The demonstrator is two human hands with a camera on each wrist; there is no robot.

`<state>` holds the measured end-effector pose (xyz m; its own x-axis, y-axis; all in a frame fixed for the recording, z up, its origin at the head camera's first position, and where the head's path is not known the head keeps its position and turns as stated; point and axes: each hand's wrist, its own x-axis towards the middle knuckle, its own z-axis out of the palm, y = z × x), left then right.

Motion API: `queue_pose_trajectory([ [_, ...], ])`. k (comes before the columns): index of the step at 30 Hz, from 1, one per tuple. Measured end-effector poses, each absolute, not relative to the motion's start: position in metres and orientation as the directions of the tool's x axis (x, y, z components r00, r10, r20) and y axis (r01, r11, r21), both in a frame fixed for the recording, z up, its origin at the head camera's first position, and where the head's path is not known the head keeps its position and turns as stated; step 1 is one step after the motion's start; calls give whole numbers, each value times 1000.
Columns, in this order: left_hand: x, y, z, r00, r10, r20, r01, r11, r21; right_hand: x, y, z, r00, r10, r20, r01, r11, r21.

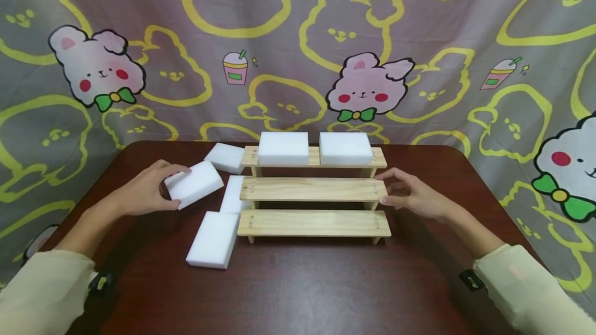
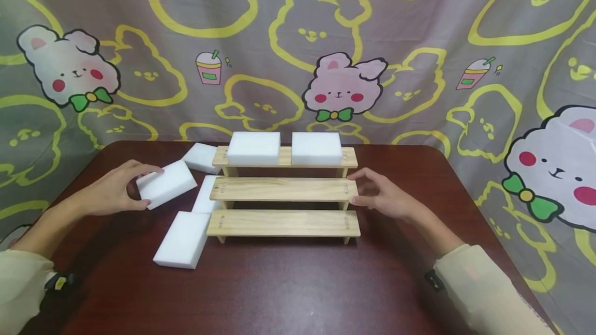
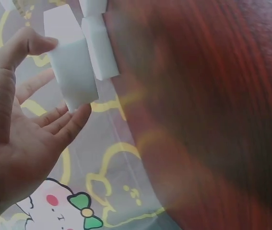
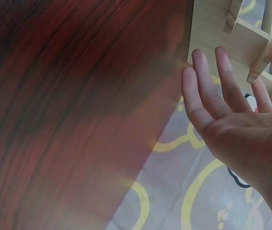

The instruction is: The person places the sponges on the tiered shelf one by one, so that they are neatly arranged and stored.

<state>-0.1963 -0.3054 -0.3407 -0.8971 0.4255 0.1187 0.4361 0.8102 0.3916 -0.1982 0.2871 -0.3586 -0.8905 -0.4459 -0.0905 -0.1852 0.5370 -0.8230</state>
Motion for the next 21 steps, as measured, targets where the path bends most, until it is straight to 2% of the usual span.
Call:
queue_pose_trajectory([
  [21,-187,-294,-318,-887,425,179,461,798,390,-198,288,-357,-887,-451,-97,-183,536,-824],
])
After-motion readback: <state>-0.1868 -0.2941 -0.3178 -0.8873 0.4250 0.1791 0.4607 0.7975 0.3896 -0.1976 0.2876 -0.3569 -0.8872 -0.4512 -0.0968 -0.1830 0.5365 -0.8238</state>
